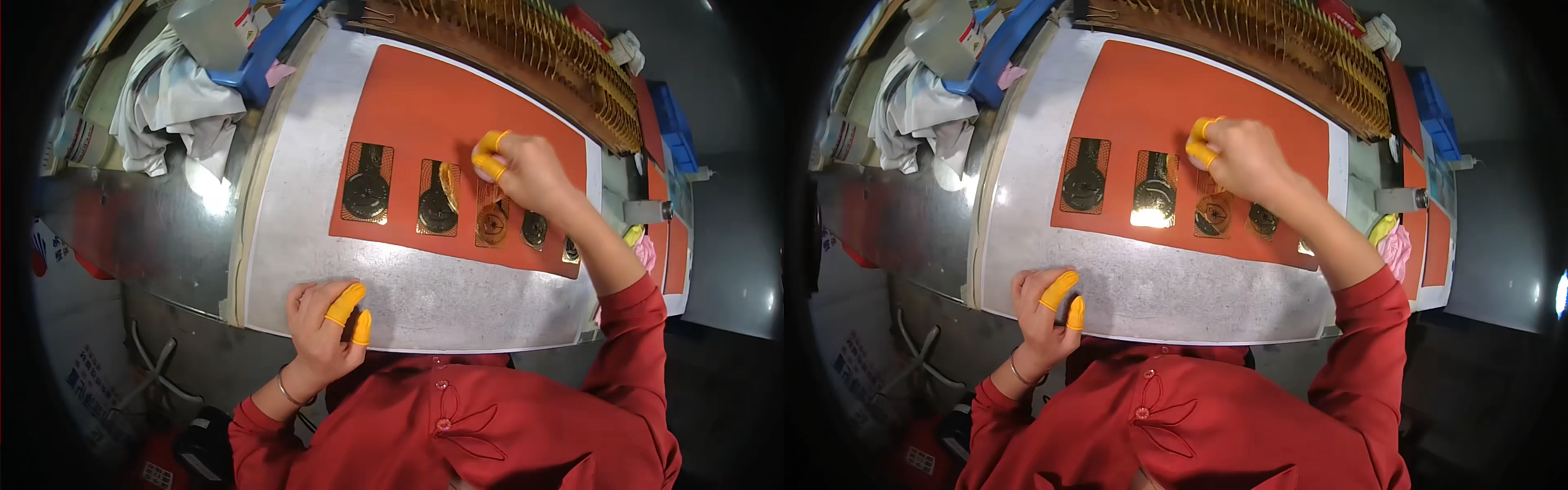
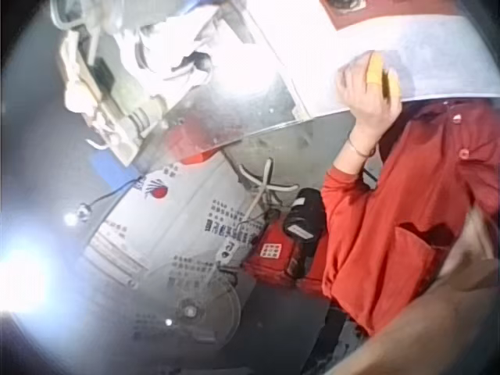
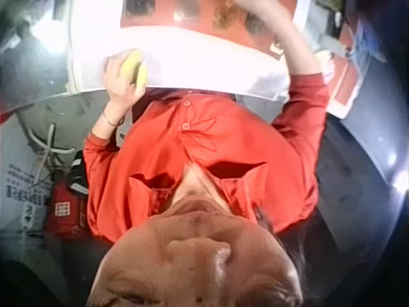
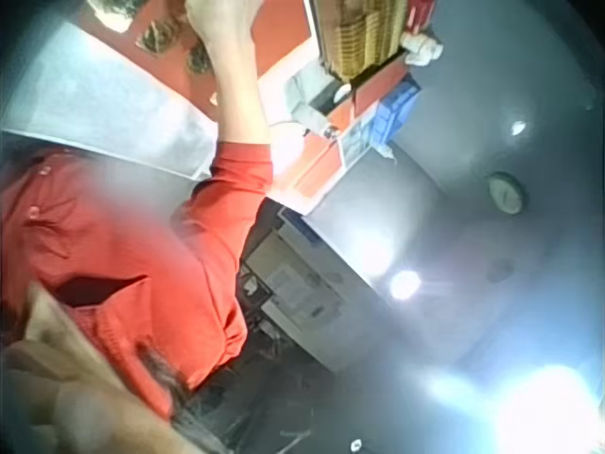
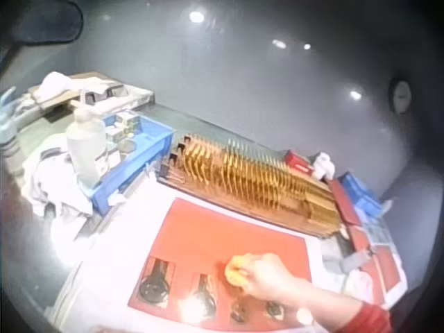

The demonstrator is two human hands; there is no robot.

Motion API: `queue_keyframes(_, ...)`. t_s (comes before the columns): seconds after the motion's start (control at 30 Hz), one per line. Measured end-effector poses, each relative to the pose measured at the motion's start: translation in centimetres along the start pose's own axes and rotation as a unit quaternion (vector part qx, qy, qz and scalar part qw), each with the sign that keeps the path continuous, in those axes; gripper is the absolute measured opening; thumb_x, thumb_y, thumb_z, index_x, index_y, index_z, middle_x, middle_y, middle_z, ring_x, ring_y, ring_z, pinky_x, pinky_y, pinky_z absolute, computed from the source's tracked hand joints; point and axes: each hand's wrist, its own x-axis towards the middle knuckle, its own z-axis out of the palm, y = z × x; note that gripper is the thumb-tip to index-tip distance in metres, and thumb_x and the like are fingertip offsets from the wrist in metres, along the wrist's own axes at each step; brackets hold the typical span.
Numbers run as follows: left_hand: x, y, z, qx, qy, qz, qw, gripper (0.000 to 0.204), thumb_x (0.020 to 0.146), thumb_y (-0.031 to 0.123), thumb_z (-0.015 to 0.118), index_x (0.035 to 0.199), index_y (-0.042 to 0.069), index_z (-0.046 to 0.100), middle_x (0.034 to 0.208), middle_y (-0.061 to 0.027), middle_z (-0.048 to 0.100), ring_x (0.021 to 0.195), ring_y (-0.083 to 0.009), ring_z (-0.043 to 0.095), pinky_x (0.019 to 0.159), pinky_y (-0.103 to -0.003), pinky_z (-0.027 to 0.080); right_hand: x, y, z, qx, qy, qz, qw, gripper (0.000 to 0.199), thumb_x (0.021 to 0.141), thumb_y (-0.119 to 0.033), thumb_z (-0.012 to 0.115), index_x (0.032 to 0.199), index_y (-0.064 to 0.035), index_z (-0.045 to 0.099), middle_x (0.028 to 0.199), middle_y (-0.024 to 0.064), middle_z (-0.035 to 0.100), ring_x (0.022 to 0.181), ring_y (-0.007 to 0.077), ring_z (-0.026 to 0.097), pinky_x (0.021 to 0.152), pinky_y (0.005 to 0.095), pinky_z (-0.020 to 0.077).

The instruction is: The person wipes the surface of several small, dark, bottle-shaped decorative items arranged on a red mat using a yellow cloth. The person cleans each item individually, moving from one to the next, and occasionally picks up and repositions the items to access different sides.

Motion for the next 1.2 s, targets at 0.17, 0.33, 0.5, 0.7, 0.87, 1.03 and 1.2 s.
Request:
queue_keyframes(0.17, 0.1, 1.5, 1.3, -0.002, -0.009, -0.017, 1.000, 0.030, 0.068, 0.007, 0.065, 0.097, 0.002, 0.058, 0.098, -0.0104, 0.060, 0.076, -0.0244, 0.054, 0.076, -0.037, 0.037, -0.3, 0.0, 2.5, 0.022, 0.032, -0.028, 0.999, 0.014, 0.080, -0.018, 0.063, 0.084, -0.0041, 0.063, 0.072, 0.0123, 0.062, 0.065, 0.0290, 0.061, 0.058, 0.0372, 0.0471)
queue_keyframes(0.33, 0.2, 1.4, 1.1, 0.035, 0.005, -0.016, 0.999, 0.029, 0.068, 0.006, 0.064, 0.097, 0.002, 0.059, 0.095, -0.0099, 0.061, 0.077, -0.0240, 0.055, 0.077, -0.037, 0.037, -0.2, -0.2, 2.9, 0.029, 0.013, -0.048, 0.998, 0.017, 0.080, -0.021, 0.059, 0.085, -0.0046, 0.063, 0.076, 0.0141, 0.063, 0.070, 0.0328, 0.061, 0.062, 0.0436, 0.0472)
queue_keyframes(0.5, -0.1, 1.5, 1.1, 0.058, 0.020, -0.008, 0.998, 0.028, 0.069, 0.005, 0.063, 0.096, 0.001, 0.059, 0.095, -0.0099, 0.061, 0.079, -0.0241, 0.055, 0.077, -0.036, 0.037, -0.6, -0.3, 3.3, -0.007, -0.010, -0.112, 0.994, 0.012, 0.079, -0.016, 0.058, 0.081, -0.0048, 0.062, 0.077, 0.0140, 0.063, 0.069, 0.0328, 0.061, 0.061, 0.0442, 0.0474)
queue_keyframes(0.7, 0.7, 1.8, 1.4, 0.055, 0.025, -0.013, 0.998, 0.027, 0.070, 0.002, 0.061, 0.097, 0.000, 0.059, 0.096, -0.0117, 0.061, 0.081, -0.0266, 0.054, 0.079, -0.037, 0.038, -0.9, 2.1, -0.3, 0.111, 0.019, -0.032, 0.993, 0.013, 0.081, -0.015, 0.060, 0.084, -0.0030, 0.062, 0.067, 0.0095, 0.060, 0.063, 0.0210, 0.060, 0.054, 0.0330, 0.0449)
queue_keyframes(0.87, -0.5, 2.8, 1.4, -0.006, 0.034, -0.093, 0.995, 0.026, 0.074, 0.001, 0.059, 0.099, -0.001, 0.059, 0.098, -0.0136, 0.060, 0.084, -0.0301, 0.054, 0.078, -0.037, 0.040, -9.2, 6.4, -11.0, 0.282, 0.196, 0.075, 0.936, 0.012, 0.085, -0.012, 0.058, 0.087, -0.0003, 0.059, 0.068, -0.0004, 0.054, 0.061, 0.0050, 0.048, 0.053, 0.0193, 0.0374)
queue_keyframes(1.03, 1.8, 6.0, 3.7, -0.052, -0.082, -0.020, 0.995, 0.028, 0.072, 0.002, 0.061, 0.100, 0.001, 0.058, 0.097, -0.0140, 0.059, 0.085, -0.0299, 0.054, 0.077, -0.038, 0.040, -21.7, 15.7, -19.0, 0.190, 0.253, 0.239, 0.918, 0.013, 0.086, -0.012, 0.055, 0.088, -0.0003, 0.060, 0.071, -0.0021, 0.052, 0.060, 0.0042, 0.042, 0.053, 0.0186, 0.0297)
queue_keyframes(1.2, 2.1, 8.9, 6.6, -0.080, -0.141, 0.026, 0.986, 0.026, 0.073, 0.005, 0.061, 0.099, 0.001, 0.057, 0.096, -0.0150, 0.059, 0.082, -0.0314, 0.054, 0.074, -0.039, 0.039, -25.8, 21.8, -21.0, -0.017, 0.236, 0.359, 0.903, 0.021, 0.079, -0.018, 0.062, 0.086, 0.0016, 0.060, 0.067, 0.0094, 0.056, 0.060, 0.0159, 0.049, 0.057, 0.0298, 0.0406)
